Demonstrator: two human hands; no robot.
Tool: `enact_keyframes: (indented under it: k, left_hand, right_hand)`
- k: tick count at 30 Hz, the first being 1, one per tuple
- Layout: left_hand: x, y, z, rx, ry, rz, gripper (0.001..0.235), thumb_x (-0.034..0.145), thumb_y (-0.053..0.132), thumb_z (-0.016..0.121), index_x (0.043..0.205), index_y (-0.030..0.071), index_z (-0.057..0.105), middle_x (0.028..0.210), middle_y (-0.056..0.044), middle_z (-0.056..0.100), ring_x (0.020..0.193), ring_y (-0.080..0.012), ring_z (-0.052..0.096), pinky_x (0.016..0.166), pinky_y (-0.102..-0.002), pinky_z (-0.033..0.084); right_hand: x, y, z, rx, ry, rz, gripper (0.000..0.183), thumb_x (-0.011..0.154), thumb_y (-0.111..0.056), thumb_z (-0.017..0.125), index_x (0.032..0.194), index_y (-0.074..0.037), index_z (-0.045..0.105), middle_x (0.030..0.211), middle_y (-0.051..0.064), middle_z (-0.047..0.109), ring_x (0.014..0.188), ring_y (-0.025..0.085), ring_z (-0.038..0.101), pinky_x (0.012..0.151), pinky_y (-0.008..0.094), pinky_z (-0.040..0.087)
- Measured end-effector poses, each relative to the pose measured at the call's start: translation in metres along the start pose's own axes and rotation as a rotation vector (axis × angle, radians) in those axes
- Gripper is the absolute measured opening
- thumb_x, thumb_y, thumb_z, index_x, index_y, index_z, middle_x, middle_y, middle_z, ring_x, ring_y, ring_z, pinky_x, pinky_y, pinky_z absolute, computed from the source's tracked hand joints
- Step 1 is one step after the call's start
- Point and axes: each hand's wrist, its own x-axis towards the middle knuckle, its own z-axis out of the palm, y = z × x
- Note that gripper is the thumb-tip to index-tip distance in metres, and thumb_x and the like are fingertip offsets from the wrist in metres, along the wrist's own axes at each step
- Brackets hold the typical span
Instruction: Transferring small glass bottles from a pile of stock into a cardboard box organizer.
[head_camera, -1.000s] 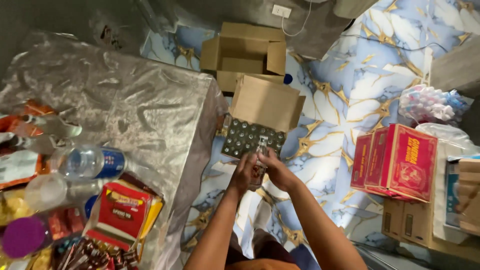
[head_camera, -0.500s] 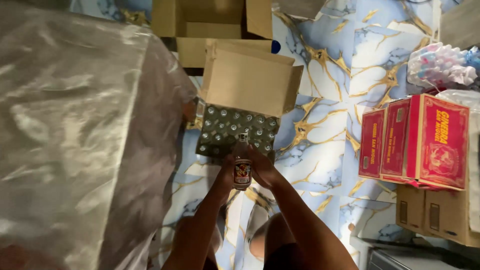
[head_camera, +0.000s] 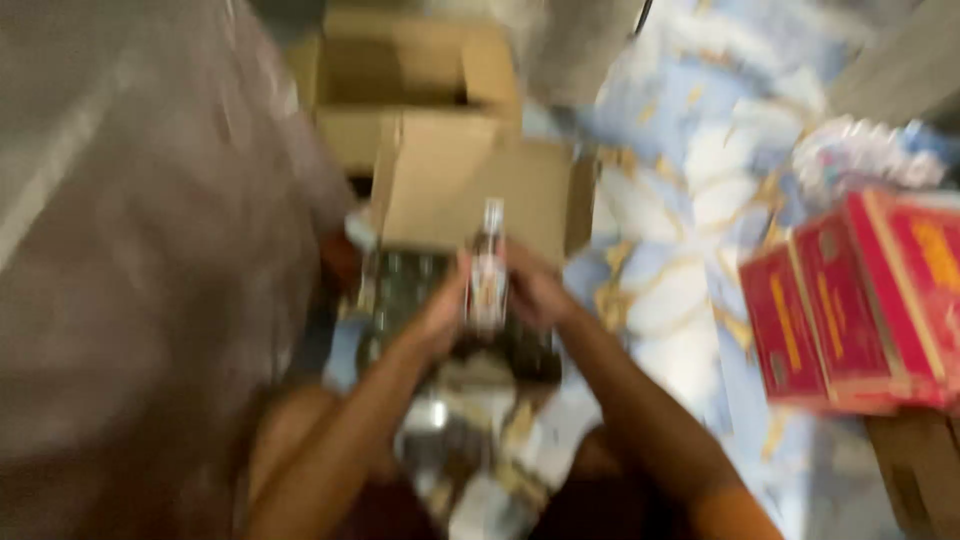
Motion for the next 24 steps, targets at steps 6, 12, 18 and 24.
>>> enact_keyframes:
  k: [6, 12, 18, 24]
  left_hand:
    - [-0.003, 0.036, 0.029, 0.073, -0.071, -0.008, 0.059, 0.103, 0.064, 0.029, 0.129, 0.021, 0.06, 0.104, -0.003, 0.075, 0.087, -0.0177, 0.072, 0.072, -0.038, 0.059]
    - [0.002, -0.01, 0.011, 0.102, 0.049, -0.096, 0.068, 0.097, 0.074, 0.034, 0.117, 0.017, 0.064, 0.089, -0.003, 0.073, 0.073, -0.0181, 0.07, 0.058, -0.037, 0.055]
    - [0.024, -0.097, -0.046, -0.108, 0.318, -0.198, 0.069, 0.094, 0.072, 0.039, 0.118, 0.015, 0.069, 0.089, -0.006, 0.074, 0.073, -0.0202, 0.07, 0.064, -0.037, 0.057]
    - [-0.006, -0.075, -0.065, -0.22, 0.23, -0.147, 0.064, 0.097, 0.065, 0.034, 0.129, 0.017, 0.062, 0.099, -0.008, 0.074, 0.082, -0.0222, 0.071, 0.07, -0.038, 0.058]
  right_hand:
    - [0.011, -0.053, 0.044, -0.039, 0.008, -0.137, 0.037, 0.106, -0.033, 0.061, 0.134, -0.01, 0.055, 0.121, 0.011, 0.066, 0.106, 0.021, 0.069, 0.094, 0.043, 0.056]
    - [-0.006, -0.021, 0.033, -0.08, 0.165, -0.122, 0.041, 0.103, -0.032, 0.057, 0.137, -0.009, 0.051, 0.115, 0.009, 0.066, 0.103, 0.023, 0.066, 0.087, 0.043, 0.055]
    - [0.0, 0.005, 0.008, -0.33, 0.307, 0.012, 0.059, 0.1, -0.033, 0.056, 0.154, -0.013, 0.041, 0.128, 0.011, 0.069, 0.113, 0.018, 0.066, 0.096, 0.033, 0.054]
    - [-0.002, 0.006, 0.059, -0.448, 0.298, 0.076, 0.06, 0.101, -0.032, 0.059, 0.155, -0.011, 0.041, 0.128, 0.009, 0.071, 0.114, 0.016, 0.068, 0.097, 0.03, 0.055]
